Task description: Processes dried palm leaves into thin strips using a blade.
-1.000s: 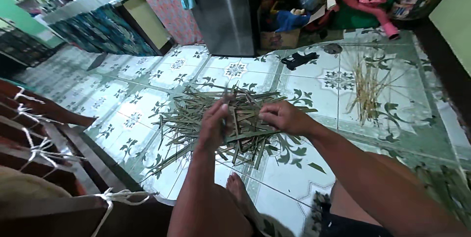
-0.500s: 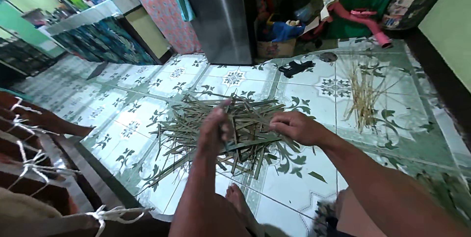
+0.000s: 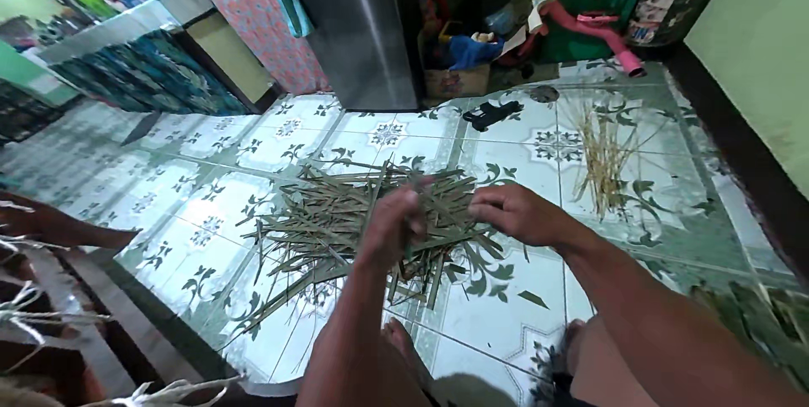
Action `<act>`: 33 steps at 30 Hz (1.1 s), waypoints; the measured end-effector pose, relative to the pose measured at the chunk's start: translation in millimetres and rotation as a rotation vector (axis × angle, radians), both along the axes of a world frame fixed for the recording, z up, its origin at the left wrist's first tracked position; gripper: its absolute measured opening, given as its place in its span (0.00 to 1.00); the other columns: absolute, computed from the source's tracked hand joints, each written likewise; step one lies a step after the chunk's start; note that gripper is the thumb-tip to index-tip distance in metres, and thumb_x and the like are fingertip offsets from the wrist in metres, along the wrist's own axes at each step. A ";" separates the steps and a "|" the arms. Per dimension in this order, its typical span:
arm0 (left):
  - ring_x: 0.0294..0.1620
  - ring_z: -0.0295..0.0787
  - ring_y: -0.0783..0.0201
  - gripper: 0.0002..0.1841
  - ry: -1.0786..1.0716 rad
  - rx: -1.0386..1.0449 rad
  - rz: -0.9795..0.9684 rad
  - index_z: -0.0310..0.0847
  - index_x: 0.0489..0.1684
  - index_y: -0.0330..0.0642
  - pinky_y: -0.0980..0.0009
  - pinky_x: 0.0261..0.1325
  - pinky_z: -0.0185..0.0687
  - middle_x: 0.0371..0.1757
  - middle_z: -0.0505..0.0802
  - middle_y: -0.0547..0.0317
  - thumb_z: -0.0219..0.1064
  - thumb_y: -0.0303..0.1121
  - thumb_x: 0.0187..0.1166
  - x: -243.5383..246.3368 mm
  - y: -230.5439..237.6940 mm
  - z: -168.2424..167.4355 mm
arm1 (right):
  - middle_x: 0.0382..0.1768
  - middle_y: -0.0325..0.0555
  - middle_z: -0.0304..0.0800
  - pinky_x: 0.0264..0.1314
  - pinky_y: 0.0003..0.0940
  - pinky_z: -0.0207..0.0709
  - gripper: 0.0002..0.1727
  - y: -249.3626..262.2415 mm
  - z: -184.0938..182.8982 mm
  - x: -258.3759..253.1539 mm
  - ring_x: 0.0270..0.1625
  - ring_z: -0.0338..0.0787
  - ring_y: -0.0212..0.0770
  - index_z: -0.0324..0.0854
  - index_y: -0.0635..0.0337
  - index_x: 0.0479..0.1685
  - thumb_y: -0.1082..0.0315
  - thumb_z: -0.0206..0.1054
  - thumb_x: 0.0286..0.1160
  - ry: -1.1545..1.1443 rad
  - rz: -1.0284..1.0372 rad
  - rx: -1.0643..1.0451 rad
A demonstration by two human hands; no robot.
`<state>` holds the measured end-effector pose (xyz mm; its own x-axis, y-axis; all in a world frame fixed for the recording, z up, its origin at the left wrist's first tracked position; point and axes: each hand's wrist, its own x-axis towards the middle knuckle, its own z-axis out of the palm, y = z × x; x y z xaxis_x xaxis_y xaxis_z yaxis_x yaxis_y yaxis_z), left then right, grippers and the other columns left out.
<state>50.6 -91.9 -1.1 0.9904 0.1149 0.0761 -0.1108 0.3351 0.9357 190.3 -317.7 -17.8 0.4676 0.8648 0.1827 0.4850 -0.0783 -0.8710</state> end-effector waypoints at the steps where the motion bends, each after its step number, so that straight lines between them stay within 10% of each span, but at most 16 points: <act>1: 0.13 0.78 0.78 0.20 -0.102 -0.067 0.082 0.83 0.67 0.50 0.81 0.19 0.77 0.16 0.84 0.72 0.64 0.47 0.83 -3.3 20.9 6.6 | 0.28 0.33 0.81 0.29 0.20 0.70 0.16 -5.0 -1.4 3.9 0.24 0.73 0.21 0.88 0.59 0.41 0.60 0.58 0.87 -0.008 -0.012 0.013; 6: 0.11 0.75 0.76 0.21 -0.277 -0.068 0.314 0.75 0.77 0.67 0.79 0.18 0.76 0.15 0.81 0.73 0.56 0.51 0.88 -11.6 77.0 12.6 | 0.23 0.31 0.79 0.22 0.20 0.68 0.15 -21.5 -3.6 17.5 0.18 0.71 0.22 0.88 0.58 0.45 0.62 0.56 0.89 0.111 -0.145 -0.007; 10: 0.18 0.79 0.72 0.32 0.076 0.378 -0.009 0.53 0.92 0.43 0.75 0.23 0.79 0.24 0.85 0.63 0.56 0.33 0.86 12.7 0.1 -3.1 | 0.25 0.32 0.80 0.23 0.18 0.70 0.16 -12.6 -2.6 11.8 0.19 0.72 0.21 0.87 0.60 0.46 0.63 0.54 0.89 0.088 -0.125 -0.020; 15: 0.18 0.78 0.74 0.22 0.044 0.285 -0.109 0.72 0.78 0.34 0.77 0.23 0.78 0.23 0.84 0.66 0.51 0.31 0.89 26.9 -38.3 -4.6 | 0.24 0.30 0.80 0.23 0.20 0.72 0.14 -5.9 -5.8 3.3 0.20 0.74 0.21 0.87 0.59 0.46 0.63 0.55 0.87 0.117 -0.049 -0.035; 23: 0.11 0.75 0.76 0.19 -0.205 -0.140 0.321 0.74 0.72 0.60 0.79 0.16 0.77 0.18 0.80 0.72 0.58 0.51 0.87 28.7 53.6 7.6 | 0.25 0.32 0.81 0.25 0.19 0.71 0.16 -23.7 -22.4 22.3 0.22 0.74 0.21 0.88 0.57 0.45 0.59 0.56 0.88 -0.028 -0.103 -0.062; 29: 0.17 0.77 0.75 0.25 0.150 0.145 -0.206 0.65 0.85 0.40 0.79 0.22 0.76 0.22 0.83 0.68 0.52 0.32 0.88 40.7 -28.3 -10.3 | 0.26 0.30 0.82 0.25 0.15 0.70 0.17 -16.6 -22.4 14.2 0.22 0.74 0.17 0.89 0.59 0.44 0.61 0.55 0.86 -0.009 -0.091 0.010; 33: 0.13 0.78 0.78 0.23 -0.003 -0.025 -0.085 0.80 0.74 0.48 0.82 0.20 0.77 0.17 0.84 0.71 0.64 0.44 0.83 32.2 16.2 -0.2 | 0.22 0.26 0.78 0.25 0.13 0.66 0.16 -32.5 -21.3 25.9 0.22 0.70 0.15 0.88 0.57 0.43 0.59 0.55 0.88 -0.009 -0.050 0.015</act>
<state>82.8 -75.7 -1.3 0.9965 0.0327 0.0770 -0.0836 0.3662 0.9268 216.2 -350.2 -39.1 0.5089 0.8374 0.1997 0.4883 -0.0898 -0.8681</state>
